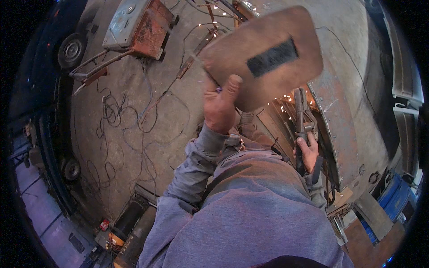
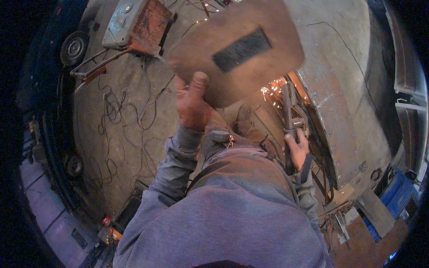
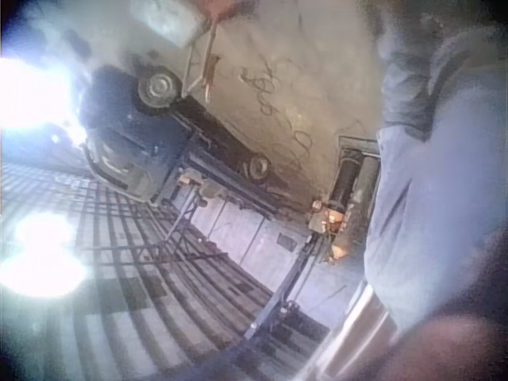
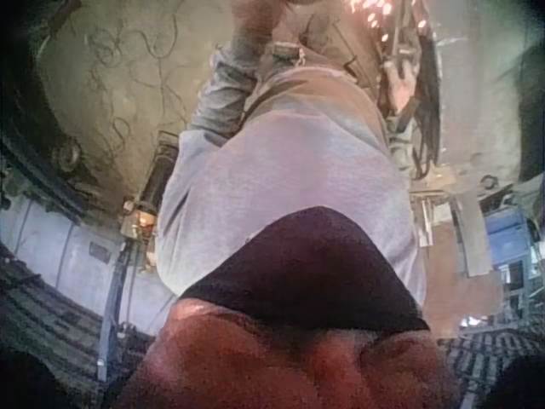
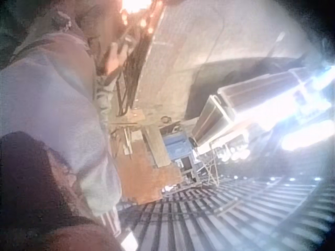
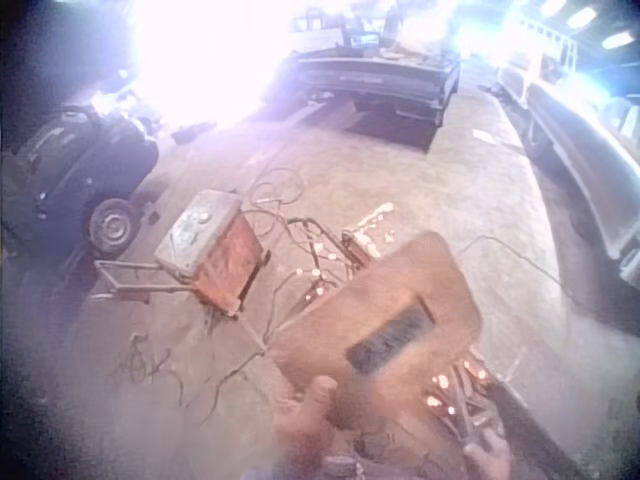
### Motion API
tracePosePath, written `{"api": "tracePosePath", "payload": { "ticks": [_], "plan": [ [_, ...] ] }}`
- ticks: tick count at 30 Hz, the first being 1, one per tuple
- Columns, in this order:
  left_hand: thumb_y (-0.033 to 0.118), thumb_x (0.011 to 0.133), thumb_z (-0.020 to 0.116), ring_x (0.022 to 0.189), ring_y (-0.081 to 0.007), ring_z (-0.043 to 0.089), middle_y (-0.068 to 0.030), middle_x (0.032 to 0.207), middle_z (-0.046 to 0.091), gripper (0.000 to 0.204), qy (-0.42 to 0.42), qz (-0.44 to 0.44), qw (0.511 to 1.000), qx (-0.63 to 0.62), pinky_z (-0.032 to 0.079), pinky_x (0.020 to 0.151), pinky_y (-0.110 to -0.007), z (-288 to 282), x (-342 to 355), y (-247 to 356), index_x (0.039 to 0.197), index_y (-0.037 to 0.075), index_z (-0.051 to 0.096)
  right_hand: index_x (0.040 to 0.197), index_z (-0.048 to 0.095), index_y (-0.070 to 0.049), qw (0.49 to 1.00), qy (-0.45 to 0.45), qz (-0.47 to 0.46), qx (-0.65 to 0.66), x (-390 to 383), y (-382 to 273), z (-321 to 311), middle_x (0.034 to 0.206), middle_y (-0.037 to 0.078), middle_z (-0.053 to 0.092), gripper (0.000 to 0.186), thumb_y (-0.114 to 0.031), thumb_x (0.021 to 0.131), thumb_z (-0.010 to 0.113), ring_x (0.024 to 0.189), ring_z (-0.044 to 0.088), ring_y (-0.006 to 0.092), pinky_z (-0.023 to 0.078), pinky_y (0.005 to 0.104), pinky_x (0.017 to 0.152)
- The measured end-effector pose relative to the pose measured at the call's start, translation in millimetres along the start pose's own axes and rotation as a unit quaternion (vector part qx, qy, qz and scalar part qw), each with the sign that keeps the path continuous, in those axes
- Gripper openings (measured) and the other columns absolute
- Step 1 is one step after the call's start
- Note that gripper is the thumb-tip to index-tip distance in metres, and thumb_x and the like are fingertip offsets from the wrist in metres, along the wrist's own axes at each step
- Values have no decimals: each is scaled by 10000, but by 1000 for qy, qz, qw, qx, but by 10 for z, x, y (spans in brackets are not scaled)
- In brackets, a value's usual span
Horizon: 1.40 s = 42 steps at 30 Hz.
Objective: The person welds a metal frame using a handheld welding torch and a handheld welding shield. They repeatedly position the shield, strike an arc, and weld along the frame's joints while sparks fly. The person adjusts the frame's position and continues welding different sections.
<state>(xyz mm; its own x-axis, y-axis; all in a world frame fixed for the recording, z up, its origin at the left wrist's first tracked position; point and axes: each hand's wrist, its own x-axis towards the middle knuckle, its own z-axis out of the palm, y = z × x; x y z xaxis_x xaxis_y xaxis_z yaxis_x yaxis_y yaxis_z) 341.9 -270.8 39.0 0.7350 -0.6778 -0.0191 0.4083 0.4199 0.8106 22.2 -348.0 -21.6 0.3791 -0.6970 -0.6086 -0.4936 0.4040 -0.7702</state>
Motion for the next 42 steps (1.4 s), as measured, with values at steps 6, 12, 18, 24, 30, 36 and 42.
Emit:
{"api": "tracePosePath", "payload": {
  "ticks": [6, 12, 18, 24, 30, 36, 42],
  "plan": [
    [210, 1047, 655, 1288, -226, 553, -96, 1450, 548, 658, 72, 77, 994, -9, 460, 1087, -389, -85, 198, 158, 1595, 59, 323, 1238, 575, -39, 1000, -6, 7, -14, 11, 29, -27, 848, 41, 613, 341, -271, 996, 635, 635, 604, 134, 490, 303, 574],
    [223, 1052, 645, 1304, -240, 548, -97, 1459, 542, 671, 86, 91, 992, 22, 455, 1098, -401, -78, 205, 254, 1609, 70, 303, 1211, 575, -38, 1000, -3, 9, -16, 10, 16, -26, 839, 45, 612, 302, -246, 999, 628, 627, 603, 140, 489, 307, 570],
    [204, 1059, 613, 1296, -277, 582, -104, 1460, 549, 624, 58, 46, 997, 24, 509, 1080, -465, -124, 173, 133, 1604, 131, 319, 1166, 580, -41, 1000, 1, -15, -24, 54, 52, -27, 845, 50, 617, 248, -221, 1002, 626, 623, 598, 139, 490, 310, 564],
    [208, 974, 761, 1201, -207, 626, -88, 1339, 659, 576, -29, -39, 999, -22, 512, 1027, -369, -70, -8, 30, 1465, 41, 511, 1177, 591, -41, 999, 20, 27, -13, 73, -30, 12, 856, 49, 631, 275, -238, 992, 641, 631, 604, 128, 499, 294, 566],
    [265, 958, 783, 1208, -203, 631, -107, 1347, 659, 620, -86, -75, 993, 22, 526, 1017, -365, -14, -82, -45, 1463, 28, 512, 1273, 587, -41, 999, 11, 33, -8, 121, 36, -27, 893, 58, 618, 371, -277, 993, 643, 625, 615, 121, 505, 278, 528],
    [279, 950, 791, 1206, -206, 633, -112, 1336, 664, 629, -86, -94, 992, 10, 535, 1009, -363, 37, -76, -25, 1448, 13, 514, 1203, 592, -43, 999, 10, 44, 3, 124, 12, -27, 865, 61, 636, 315, -261, 982, 646, 615, 612, 128, 498, 292, 521],
    [295, 947, 790, 1194, -215, 644, -124, 1319, 672, 628, -78, -90, 993, 21, 542, 1001, -366, 36, -86, -31, 1437, 12, 519, 1211, 591, -40, 998, 9, 53, -10, 109, -20, -28, 862, 65, 636, 331, -270, 979, 645, 612, 616, 133, 501, 296, 517]
  ]
}}
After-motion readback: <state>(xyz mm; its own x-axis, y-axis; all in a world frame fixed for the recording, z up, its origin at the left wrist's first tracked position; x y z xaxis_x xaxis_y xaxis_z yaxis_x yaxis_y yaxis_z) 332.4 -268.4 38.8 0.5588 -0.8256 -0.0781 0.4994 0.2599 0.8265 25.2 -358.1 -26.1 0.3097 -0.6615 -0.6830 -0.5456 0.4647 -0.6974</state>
